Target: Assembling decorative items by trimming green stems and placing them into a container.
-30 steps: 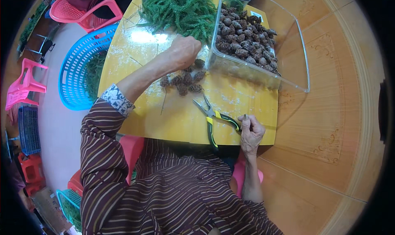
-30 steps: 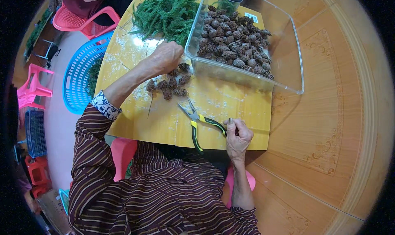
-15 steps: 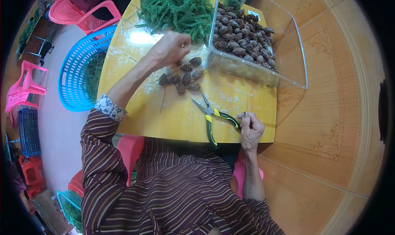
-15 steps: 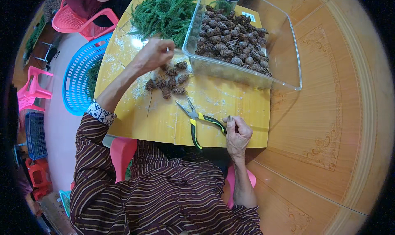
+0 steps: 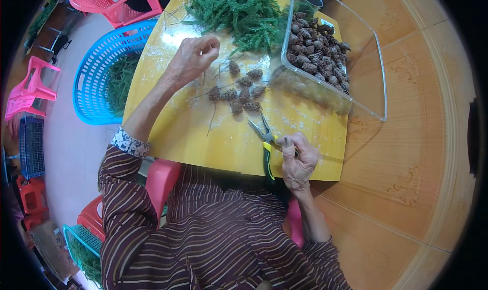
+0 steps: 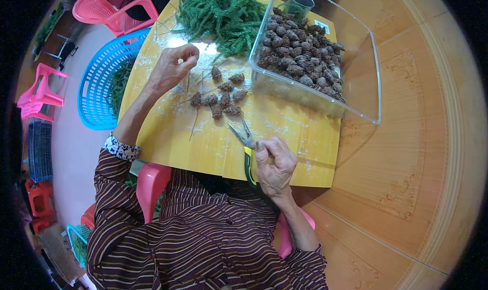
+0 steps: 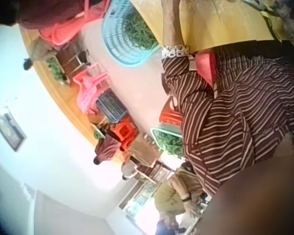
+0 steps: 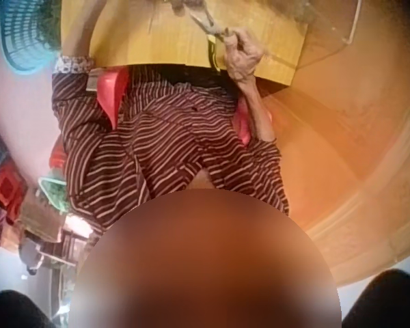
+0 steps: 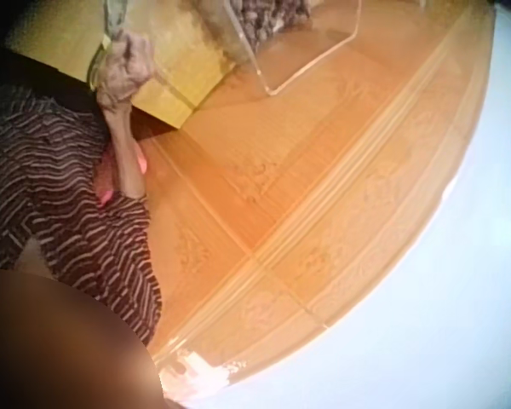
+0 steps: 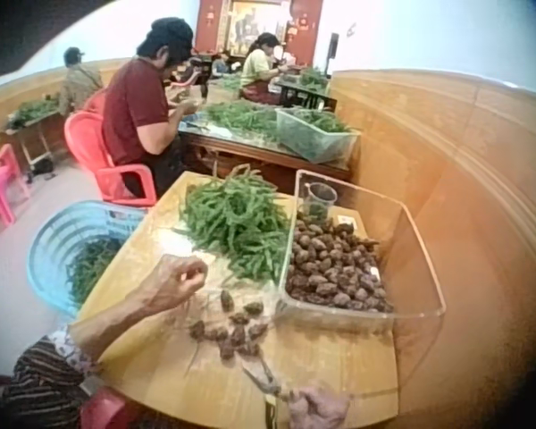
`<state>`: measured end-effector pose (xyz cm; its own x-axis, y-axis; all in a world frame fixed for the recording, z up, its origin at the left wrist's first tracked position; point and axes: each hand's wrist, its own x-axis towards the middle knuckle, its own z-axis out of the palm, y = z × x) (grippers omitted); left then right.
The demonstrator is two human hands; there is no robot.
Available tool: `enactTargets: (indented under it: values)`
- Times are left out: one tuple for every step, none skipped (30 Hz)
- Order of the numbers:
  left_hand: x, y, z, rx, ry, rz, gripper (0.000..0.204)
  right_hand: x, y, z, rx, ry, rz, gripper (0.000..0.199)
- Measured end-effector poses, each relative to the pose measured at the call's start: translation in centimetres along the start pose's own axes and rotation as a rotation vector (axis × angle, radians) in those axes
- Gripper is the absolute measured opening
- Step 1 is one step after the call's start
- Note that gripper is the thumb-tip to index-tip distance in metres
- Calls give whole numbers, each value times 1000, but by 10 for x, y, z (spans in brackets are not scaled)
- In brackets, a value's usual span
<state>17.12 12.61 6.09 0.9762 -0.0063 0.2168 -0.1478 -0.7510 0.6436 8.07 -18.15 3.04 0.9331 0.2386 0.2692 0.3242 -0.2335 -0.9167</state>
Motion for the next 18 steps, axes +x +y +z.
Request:
enactTargets:
  values:
    - [-2, 0, -1, 3, 1, -3, 9, 3, -1, 3, 3, -3, 0, 22]
    - [-4, 0, -1, 13, -4, -12, 10, 7, -1, 6, 19, -13, -23, 18]
    - [-6, 1, -2, 22, -9, -21, 12, 11, -2, 9, 35, -21, -46, 14]
    - [-7, 1, -2, 31, -15, -28, 14, 14, -2, 12, 51, -29, -69, 10]
    - [-7, 0, 0, 33, -15, -28, 14, 18, -3, 14, 52, -29, -69, 10]
    - [-7, -3, 4, 156, -35, 42, 14, 21, -3, 17, 37, -42, -71, 14]
    - [-8, -6, 9, 278, -55, 113, 14, 23, -3, 19, 21, -54, -72, 17]
    - [-8, -8, 11, 403, -76, 183, 14, 25, -3, 21, 7, -67, -73, 21]
    - [-8, -9, 15, 406, -74, 182, 14, 26, -3, 23, 9, -67, -75, 21]
    - [-7, -10, 19, 439, -72, 195, 14, 25, -2, 25, 20, -78, -84, 20]
    - [-5, -10, 24, 470, -70, 211, 15, 25, 0, 27, 29, -86, -92, 20]
    - [-4, -11, 27, 502, -68, 226, 16, 24, 1, 28, 37, -93, -100, 20]
    - [-4, -12, 28, 502, -68, 229, 16, 23, 2, 29, 37, -91, -101, 20]
    - [-3, -14, 28, 471, -90, 197, 16, 23, 3, 29, 51, -99, -89, 19]
    - [-3, -15, 27, 441, -111, 164, 15, 22, 3, 30, 66, -108, -76, 19]
    - [-1, -14, 25, 409, -134, 133, 14, 21, 4, 30, 80, -114, -63, 19]
    - [-1, -11, 23, 410, -135, 135, 14, 21, 3, 29, 80, -111, -63, 19]
    - [-2, -9, 19, 317, -130, 78, 15, 19, 3, 28, 73, -113, -52, 19]
